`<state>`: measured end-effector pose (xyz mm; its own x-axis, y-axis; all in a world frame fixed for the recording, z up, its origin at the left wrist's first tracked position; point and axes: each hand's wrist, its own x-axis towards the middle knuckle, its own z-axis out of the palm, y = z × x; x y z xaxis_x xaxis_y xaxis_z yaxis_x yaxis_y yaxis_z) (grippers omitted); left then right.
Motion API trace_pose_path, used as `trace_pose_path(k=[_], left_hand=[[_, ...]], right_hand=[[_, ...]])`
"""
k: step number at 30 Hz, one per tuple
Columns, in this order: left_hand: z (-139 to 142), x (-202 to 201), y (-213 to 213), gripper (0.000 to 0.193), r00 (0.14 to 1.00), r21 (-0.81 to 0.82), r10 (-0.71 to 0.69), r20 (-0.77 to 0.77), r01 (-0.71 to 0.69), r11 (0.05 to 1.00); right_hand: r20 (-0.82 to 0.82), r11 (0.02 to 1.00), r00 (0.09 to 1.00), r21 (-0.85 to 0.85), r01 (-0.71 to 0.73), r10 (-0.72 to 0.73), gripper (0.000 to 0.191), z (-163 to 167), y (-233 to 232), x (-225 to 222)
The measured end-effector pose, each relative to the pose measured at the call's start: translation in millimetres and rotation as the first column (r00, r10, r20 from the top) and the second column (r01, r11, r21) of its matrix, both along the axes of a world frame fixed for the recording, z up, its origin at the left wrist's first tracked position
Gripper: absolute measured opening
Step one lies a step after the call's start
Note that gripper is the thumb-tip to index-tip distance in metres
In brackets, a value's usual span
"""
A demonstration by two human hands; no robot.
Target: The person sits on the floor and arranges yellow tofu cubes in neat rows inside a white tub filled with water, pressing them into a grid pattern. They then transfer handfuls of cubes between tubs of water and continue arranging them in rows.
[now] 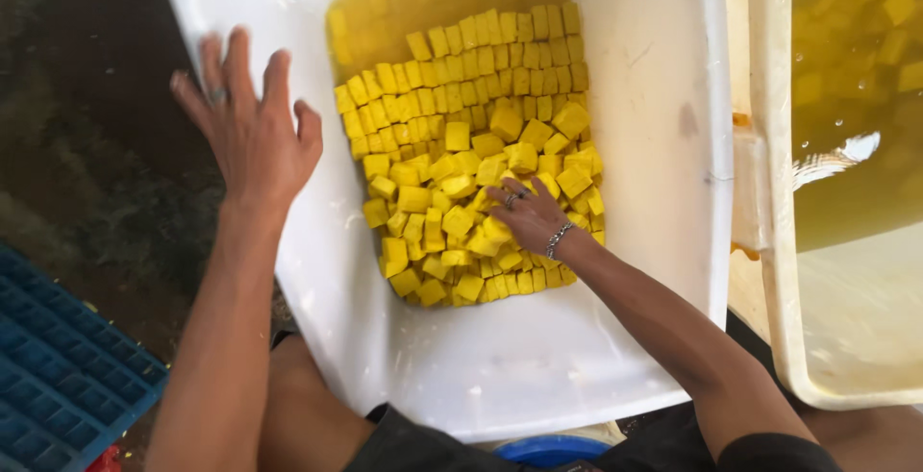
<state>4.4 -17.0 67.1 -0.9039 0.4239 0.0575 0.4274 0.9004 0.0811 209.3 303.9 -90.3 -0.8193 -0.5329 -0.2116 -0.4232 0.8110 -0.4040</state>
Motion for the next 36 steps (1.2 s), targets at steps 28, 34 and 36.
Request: trace_pose_path(k=[28, 34, 36], left_hand=[[-15.2, 62.0, -15.6, 0.105, 0.914, 0.148, 0.395, 0.093, -0.405, 0.902], [-17.9, 58.2, -16.1, 0.102, 0.906, 0.123, 0.405, 0.127, -0.419, 0.900], [-19.7, 56.1, -17.0, 0.101, 0.897, 0.119, 0.414, 0.152, -0.433, 0.894]], right_hand=[[-0.032, 0.851, 0.858, -0.150, 0.503, -0.513, 0.058, 6.4, -11.6, 51.2], [0.061, 0.700, 0.711, -0.131, 0.702, -0.701, 0.052, 15.2, -12.9, 39.9], [0.283, 0.491, 0.517, -0.161, 0.856, -0.808, 0.051, 15.9, -28.1, 36.6]])
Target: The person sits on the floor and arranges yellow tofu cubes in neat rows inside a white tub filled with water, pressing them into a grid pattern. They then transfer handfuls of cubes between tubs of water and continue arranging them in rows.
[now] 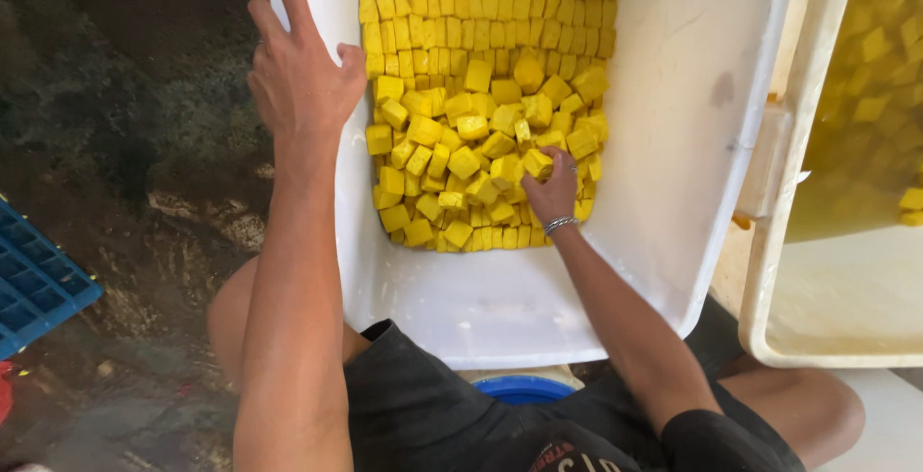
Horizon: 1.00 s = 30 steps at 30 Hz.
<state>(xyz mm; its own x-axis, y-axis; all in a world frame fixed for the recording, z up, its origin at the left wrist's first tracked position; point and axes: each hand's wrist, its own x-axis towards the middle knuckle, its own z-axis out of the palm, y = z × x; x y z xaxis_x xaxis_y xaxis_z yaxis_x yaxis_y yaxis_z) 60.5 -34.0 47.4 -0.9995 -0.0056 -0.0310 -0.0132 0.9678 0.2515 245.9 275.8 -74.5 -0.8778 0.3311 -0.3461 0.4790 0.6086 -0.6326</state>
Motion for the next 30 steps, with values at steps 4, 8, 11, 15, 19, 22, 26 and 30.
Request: trace_pose_path(k=[4, 8, 11, 15, 19, 22, 26, 30], left_hand=[[-2.2, -0.6, -0.3, 0.102, 0.997, -0.001, -0.006, -0.079, 0.006, 1.000], [-2.7, 1.8, 2.0, 0.097, 0.999, 0.050, 0.034, 0.032, -0.035, 0.998], [-3.4, 3.2, 3.6, 0.094, 0.999, 0.048, 0.037, 0.002, -0.037, 0.998], [-3.3, 3.2, 4.2, 0.092, 0.998, 0.039, 0.035, -0.052, -0.033, 0.999], [0.9, 2.2, 5.3, 0.094, 0.998, 0.052, 0.030, -0.058, -0.027, 0.998], [3.6, 1.7, 6.5, 0.097, 0.997, 0.072, 0.027, -0.070, -0.022, 0.997], [-0.7, 1.2, 5.6, 0.097, 0.998, 0.093, 0.032, -0.048, -0.027, 0.995], [-8.6, 2.1, 3.7, 0.094, 0.997, 0.076, 0.033, -0.063, -0.028, 0.997]], right_hand=[[-0.113, 0.999, 0.993, 0.031, -0.023, 0.027, 0.057, -3.3, -32.6, -5.8], [-0.069, 0.992, 0.993, 0.073, 0.100, -0.095, 0.053, -4.9, -44.1, -10.6], [0.095, 0.974, 0.969, 0.014, 0.227, -0.227, 0.058, -3.8, -42.7, -12.5], [0.091, 0.993, 0.990, 0.061, 0.104, -0.109, 0.073, -5.7, -45.7, -13.5], [-0.031, 0.993, 0.999, 0.113, 0.040, -0.037, 0.084, -10.9, -55.7, -13.6], [0.153, 0.991, 0.980, 0.065, 0.120, -0.129, 0.084, -8.9, -59.3, -13.8], [0.036, 0.990, 0.993, 0.083, 0.111, -0.114, 0.074, -6.3, -54.8, -9.2], [-0.035, 0.993, 0.998, -0.105, 0.051, -0.055, 0.063, -0.7, -58.4, -6.9]])
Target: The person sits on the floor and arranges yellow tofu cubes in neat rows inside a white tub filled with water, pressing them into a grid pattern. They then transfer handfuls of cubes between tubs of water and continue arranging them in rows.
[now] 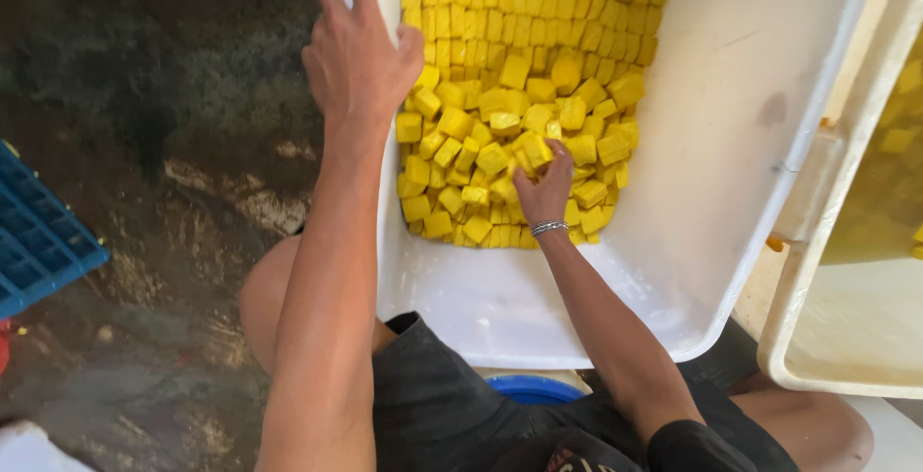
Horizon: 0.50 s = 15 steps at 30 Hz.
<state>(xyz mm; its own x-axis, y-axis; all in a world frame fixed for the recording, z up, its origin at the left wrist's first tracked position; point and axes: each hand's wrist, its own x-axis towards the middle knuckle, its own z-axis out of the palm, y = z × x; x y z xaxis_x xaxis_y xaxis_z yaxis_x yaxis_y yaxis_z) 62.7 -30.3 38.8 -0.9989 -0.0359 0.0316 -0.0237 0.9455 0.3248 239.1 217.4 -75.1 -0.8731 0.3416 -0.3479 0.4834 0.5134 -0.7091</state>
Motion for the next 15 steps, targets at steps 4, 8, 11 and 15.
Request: trace_pose_path(k=[4, 8, 11, 15], left_hand=[[3.9, -1.8, 1.5, 0.099, 1.000, 0.001, 0.015, -0.023, -0.015, 1.000], [19.1, -7.2, 4.7, 0.102, 0.998, 0.015, 0.036, 0.055, -0.037, 0.999], [27.3, -10.0, 5.5, 0.099, 0.984, -0.004, 0.039, 0.171, -0.039, 0.999], [28.4, -9.8, 4.5, 0.099, 0.988, -0.004, 0.032, 0.151, -0.032, 0.999]], right_hand=[[-0.309, 0.873, 0.816, 0.155, -0.463, 0.488, 0.055, -3.7, -14.2, -5.2], [-0.251, 0.568, 0.532, 0.569, -0.595, 0.809, 0.056, -14.8, -21.4, -18.4], [-0.147, 0.510, 0.526, 0.555, -0.657, 0.838, 0.058, -21.5, -17.7, -28.5], [0.036, 0.449, 0.542, 0.514, -0.731, 0.840, 0.063, -28.4, -9.9, -33.4]])
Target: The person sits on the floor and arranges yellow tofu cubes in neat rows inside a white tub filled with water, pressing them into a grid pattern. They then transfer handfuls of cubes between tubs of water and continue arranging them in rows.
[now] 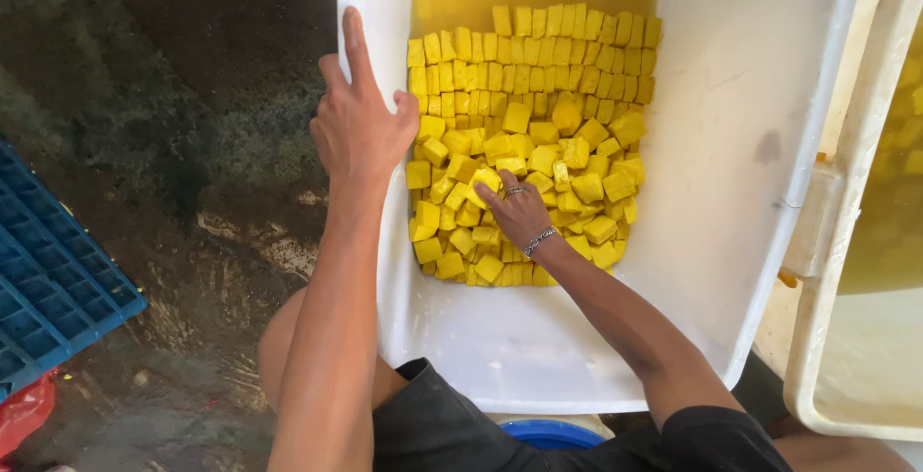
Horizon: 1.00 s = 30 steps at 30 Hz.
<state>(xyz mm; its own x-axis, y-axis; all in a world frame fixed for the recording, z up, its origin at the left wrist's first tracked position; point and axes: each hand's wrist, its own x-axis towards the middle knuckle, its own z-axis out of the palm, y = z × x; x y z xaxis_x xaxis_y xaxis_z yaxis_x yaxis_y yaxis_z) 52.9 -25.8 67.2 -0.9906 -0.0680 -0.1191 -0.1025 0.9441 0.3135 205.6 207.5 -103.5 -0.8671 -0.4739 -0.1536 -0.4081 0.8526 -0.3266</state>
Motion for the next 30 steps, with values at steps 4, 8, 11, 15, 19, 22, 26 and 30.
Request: trace_pose_path(k=[4, 8, 11, 15, 19, 22, 26, 30], left_hand=[[-1.6, 0.9, -1.0, 0.100, 1.000, 0.020, -0.011, -0.012, 0.011, 1.000], [1.7, 0.4, -0.9, 0.100, 1.000, 0.046, -0.004, 0.016, 0.003, 0.999], [4.6, 0.3, -0.9, 0.100, 1.000, 0.050, 0.004, 0.020, -0.005, 0.999], [5.6, -0.1, -1.8, 0.102, 0.999, -0.015, -0.013, -0.035, 0.013, 1.000], [5.3, -1.9, -1.8, 0.101, 1.000, -0.049, 0.009, 0.017, -0.009, 0.999], [5.8, -3.5, 0.2, 0.102, 1.000, -0.047, 0.009, -0.009, -0.010, 0.999], [6.4, -4.2, 3.2, 0.102, 1.000, -0.037, 0.007, -0.029, -0.008, 0.999], [4.7, -4.7, 2.6, 0.100, 1.000, -0.057, 0.015, 0.008, -0.014, 0.998]], right_hand=[[0.400, 0.912, 0.883, -0.214, 0.349, -0.244, 0.071, 5.6, 4.2, -4.4], [0.703, 0.509, 0.612, -0.400, 0.762, -0.363, 0.085, 14.0, 13.5, -39.8], [0.817, 0.274, 0.476, -0.401, 0.874, -0.326, 0.099, 5.1, 23.4, -99.0], [0.526, 0.412, 0.711, -0.582, 0.701, -0.467, 0.097, -33.4, 25.8, -193.9], [0.489, 0.382, 0.767, -0.672, 0.635, -0.416, 0.089, -65.1, 20.1, -234.6], [0.469, 0.456, 0.740, -0.587, 0.669, -0.482, 0.086, -73.9, 20.9, -219.0], [0.373, 0.439, 0.769, -0.655, 0.615, -0.519, 0.083, -68.6, 21.8, -179.7], [0.099, 0.619, 0.853, -0.646, 0.447, -0.513, 0.079, -68.3, 1.9, -162.5]])
